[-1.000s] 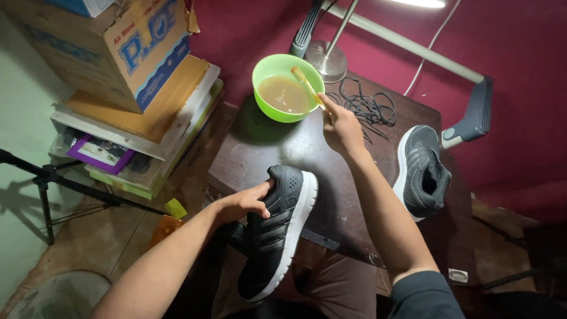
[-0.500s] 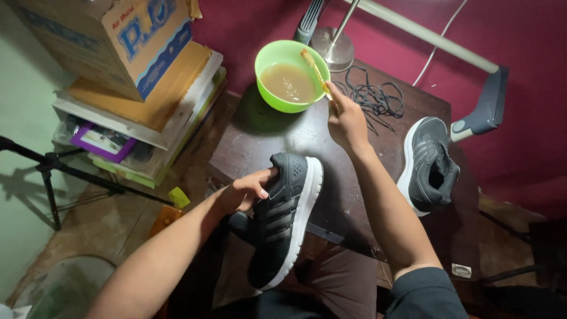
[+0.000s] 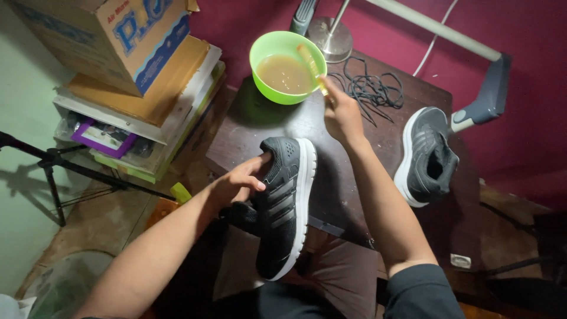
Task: The person scrubs a black sneaker with a yellow toothbrush, repeatedly dipping the brush into a green bowl of liquid. They clean the upper, sides, and sole of the shoe while holding it on their lap.
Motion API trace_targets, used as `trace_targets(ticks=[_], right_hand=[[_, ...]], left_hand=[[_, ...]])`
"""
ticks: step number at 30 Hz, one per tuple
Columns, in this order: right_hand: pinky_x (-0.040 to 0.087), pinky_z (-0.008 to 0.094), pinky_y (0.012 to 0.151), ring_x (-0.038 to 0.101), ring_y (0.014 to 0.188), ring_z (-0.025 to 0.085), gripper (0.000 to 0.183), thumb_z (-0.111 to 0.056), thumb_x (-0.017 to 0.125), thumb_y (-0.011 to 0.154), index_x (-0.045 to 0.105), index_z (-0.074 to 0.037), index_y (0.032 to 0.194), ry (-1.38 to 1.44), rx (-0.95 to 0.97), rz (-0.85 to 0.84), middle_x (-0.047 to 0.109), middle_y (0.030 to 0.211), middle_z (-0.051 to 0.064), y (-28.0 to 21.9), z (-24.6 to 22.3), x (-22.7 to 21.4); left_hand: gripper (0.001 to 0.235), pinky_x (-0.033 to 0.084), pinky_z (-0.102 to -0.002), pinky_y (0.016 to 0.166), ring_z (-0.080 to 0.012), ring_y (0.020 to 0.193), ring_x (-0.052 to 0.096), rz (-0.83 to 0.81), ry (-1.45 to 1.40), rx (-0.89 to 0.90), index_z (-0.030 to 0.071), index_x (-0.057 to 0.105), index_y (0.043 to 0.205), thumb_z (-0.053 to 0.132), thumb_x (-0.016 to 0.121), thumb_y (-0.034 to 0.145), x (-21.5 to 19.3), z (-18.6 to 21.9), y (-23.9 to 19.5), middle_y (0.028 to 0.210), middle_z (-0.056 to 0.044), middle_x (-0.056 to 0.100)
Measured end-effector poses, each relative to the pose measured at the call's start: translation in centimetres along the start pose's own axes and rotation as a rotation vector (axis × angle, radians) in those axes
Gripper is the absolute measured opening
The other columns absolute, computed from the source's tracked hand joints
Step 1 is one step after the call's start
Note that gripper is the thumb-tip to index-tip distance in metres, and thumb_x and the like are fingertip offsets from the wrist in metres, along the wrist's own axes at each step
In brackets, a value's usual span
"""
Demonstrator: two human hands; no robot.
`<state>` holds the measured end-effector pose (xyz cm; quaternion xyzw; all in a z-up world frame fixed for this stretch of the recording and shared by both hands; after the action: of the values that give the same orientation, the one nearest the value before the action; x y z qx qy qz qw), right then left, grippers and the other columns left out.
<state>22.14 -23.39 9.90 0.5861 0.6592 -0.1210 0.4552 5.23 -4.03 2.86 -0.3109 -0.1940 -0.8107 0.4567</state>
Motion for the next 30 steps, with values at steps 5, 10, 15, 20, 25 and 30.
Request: trace_targets(ticks=[5,10,15,20,25,30], right_hand=[[0.051,0.056,0.095,0.064,0.114,0.046,0.052,-0.004,0.054,0.098,0.057,-0.026,0.146,0.070,0.015,0.023,0.070,0.122,0.025,0.1,0.6,0.4],[0.051,0.055,0.095,0.066,0.111,0.041,0.048,-0.014,0.055,0.101,0.058,-0.033,0.144,-0.110,0.004,-0.103,0.073,0.116,0.017,0.3,0.8,0.6],[0.056,0.048,0.093,0.069,0.106,0.037,0.056,-0.012,0.057,0.092,0.061,-0.042,0.139,-0.107,0.055,-0.093,0.076,0.112,0.008,0.3,1.0,-0.2],[0.056,0.053,0.081,0.069,0.095,0.043,0.053,-0.013,0.057,0.098,0.057,-0.036,0.145,-0.123,-0.024,-0.016,0.074,0.101,0.017,-0.3,1.1,1.5],[0.054,0.056,0.084,0.068,0.101,0.048,0.058,-0.007,0.055,0.097,0.053,-0.031,0.149,0.011,0.018,-0.023,0.073,0.113,0.023,-0.9,0.3,1.6],[0.055,0.057,0.083,0.067,0.102,0.048,0.058,-0.004,0.056,0.097,0.053,-0.028,0.150,-0.038,0.001,-0.027,0.073,0.110,0.025,-0.8,0.1,1.7]], left_hand=[[0.095,0.052,-0.041,0.102,-0.0261,0.139,0.049,0.033,0.056,0.004,0.002,0.031,0.159,-0.001,0.068,0.072,-0.2,-0.2,-0.5,0.154,-0.016,0.048],[0.087,0.058,-0.035,0.093,-0.0245,0.137,0.053,-0.036,0.119,0.054,0.005,0.037,0.156,-0.002,0.070,0.075,1.4,0.1,0.1,0.151,-0.018,0.054],[0.089,0.052,-0.039,0.103,-0.0219,0.133,0.054,-0.130,0.105,-0.043,0.000,0.039,0.153,0.002,0.073,0.071,0.7,-0.1,2.3,0.142,-0.018,0.059],[0.061,0.041,-0.035,0.063,-0.0182,0.078,0.052,-0.088,0.316,-0.140,0.006,0.038,0.125,0.004,0.067,0.072,1.7,2.5,2.6,0.095,-0.011,0.051],[0.048,0.048,-0.030,0.068,-0.0155,0.081,0.053,-0.157,0.521,-0.112,0.012,0.046,0.104,0.009,0.072,0.064,2.2,3.2,2.6,0.087,-0.002,0.053],[0.051,0.047,-0.034,0.078,-0.0186,0.087,0.053,-0.171,0.411,-0.116,0.008,0.048,0.109,0.004,0.067,0.063,3.2,4.6,2.5,0.096,0.001,0.050]])
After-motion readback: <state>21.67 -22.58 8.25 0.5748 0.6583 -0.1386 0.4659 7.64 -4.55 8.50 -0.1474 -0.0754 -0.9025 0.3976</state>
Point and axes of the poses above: each hand's wrist, its own y-axis towards the middle knuckle, its own x-axis out of the palm, z = x × y, the point moved 5 cm from there along y, towards the middle knuckle
